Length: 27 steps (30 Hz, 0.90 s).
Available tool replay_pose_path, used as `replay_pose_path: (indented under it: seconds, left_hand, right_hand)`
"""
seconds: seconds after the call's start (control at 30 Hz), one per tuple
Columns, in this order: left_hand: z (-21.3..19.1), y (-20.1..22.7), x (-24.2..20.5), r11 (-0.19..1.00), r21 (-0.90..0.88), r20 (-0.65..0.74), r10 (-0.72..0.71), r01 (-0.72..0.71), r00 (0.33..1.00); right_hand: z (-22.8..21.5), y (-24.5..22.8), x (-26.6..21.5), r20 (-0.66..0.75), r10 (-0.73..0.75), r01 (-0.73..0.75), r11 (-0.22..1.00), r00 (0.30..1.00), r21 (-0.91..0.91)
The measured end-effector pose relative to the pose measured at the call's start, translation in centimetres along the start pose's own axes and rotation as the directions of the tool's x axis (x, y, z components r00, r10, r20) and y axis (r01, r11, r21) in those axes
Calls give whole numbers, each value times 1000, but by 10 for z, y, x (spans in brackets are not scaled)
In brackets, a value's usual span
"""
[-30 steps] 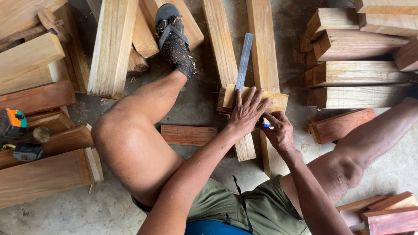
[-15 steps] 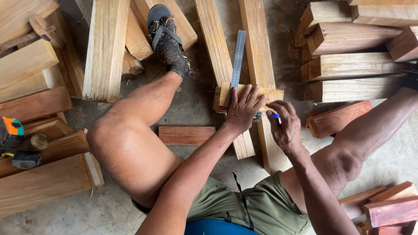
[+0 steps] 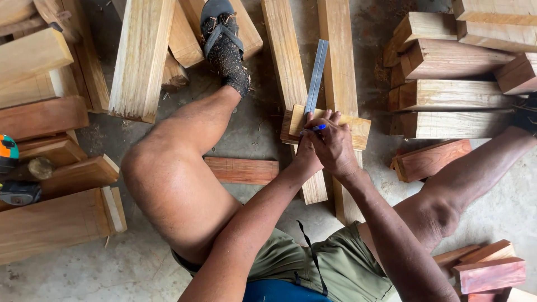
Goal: Measuring and marking wooden blocks using a combination square and a pen.
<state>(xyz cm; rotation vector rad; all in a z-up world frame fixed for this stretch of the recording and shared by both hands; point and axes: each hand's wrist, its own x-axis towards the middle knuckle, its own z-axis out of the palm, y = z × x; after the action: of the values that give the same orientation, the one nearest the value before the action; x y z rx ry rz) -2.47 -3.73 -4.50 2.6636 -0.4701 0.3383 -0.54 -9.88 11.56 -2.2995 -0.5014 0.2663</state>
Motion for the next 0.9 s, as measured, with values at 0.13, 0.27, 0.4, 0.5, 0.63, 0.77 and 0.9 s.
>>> replay_pose_path:
  seconds: [0.13, 0.27, 0.4, 0.5, 0.63, 0.77, 0.9]
  left_hand:
    - [-22, 5, 10, 1000, -9, 60, -3, 4, 998]
    - [-40, 9, 19, 999, 18, 242, -31, 27, 970]
    - [-35, 9, 17, 999, 42, 268, -39, 29, 963]
    - [-2, 4, 6, 996, 85, 113, -13, 3, 994]
    - [24, -3, -4, 990, 142, -70, 19, -9, 997]
    - [-39, 5, 5, 978, 205, 109, 15, -37, 994]
    - [-20, 5, 5, 994, 96, 60, 48, -53, 997]
  right_hand:
    - [13, 9, 2, -25, 22, -25, 993, 999, -117]
    - [23, 18, 7, -32, -50, 45, 988, 998, -145]
    - [23, 3, 14, -5, -40, 36, 944, 999, -329]
    - [33, 20, 12, 14, -73, 73, 944, 997, -323]
    - [51, 38, 5, 94, -158, 181, 931, 983, -317]
    - [41, -22, -3, -23, -455, 296, 616, 890, -730]
    - [43, -10, -7, 62, -304, 292, 807, 951, -513]
